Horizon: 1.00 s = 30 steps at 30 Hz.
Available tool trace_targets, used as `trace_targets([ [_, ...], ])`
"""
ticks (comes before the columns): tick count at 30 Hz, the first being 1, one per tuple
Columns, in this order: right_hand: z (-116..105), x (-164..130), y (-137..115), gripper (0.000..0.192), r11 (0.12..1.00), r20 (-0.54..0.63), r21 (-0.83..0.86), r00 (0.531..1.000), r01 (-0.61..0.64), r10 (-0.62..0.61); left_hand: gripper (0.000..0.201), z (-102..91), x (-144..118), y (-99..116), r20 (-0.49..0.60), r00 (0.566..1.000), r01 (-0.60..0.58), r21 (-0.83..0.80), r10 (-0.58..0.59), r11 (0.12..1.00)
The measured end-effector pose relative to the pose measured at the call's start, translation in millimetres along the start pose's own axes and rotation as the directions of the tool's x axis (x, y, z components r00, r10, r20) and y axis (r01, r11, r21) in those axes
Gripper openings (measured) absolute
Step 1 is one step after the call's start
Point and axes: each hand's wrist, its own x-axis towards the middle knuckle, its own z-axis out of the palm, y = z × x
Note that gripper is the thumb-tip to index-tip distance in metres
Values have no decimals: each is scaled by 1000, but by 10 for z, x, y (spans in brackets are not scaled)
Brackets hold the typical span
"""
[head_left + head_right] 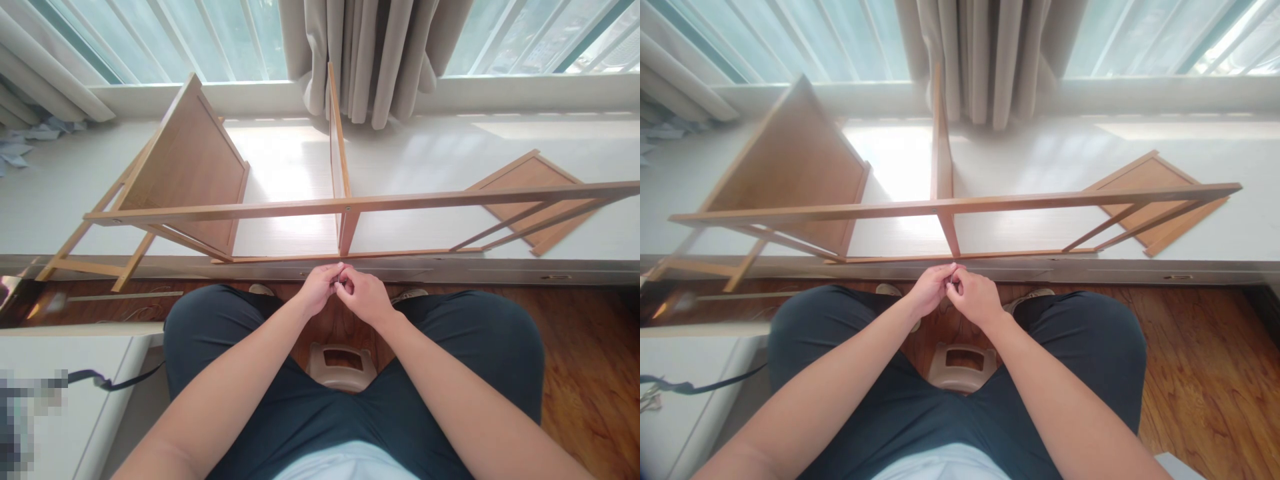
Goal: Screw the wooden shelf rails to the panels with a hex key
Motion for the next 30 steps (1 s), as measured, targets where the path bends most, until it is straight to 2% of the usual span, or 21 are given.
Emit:
trace_targets([
  [30, 1, -3, 8, 12, 997, 4, -71, 1000, -8, 9, 48, -16, 22, -28, -27, 1000, 5, 14, -4, 1000],
])
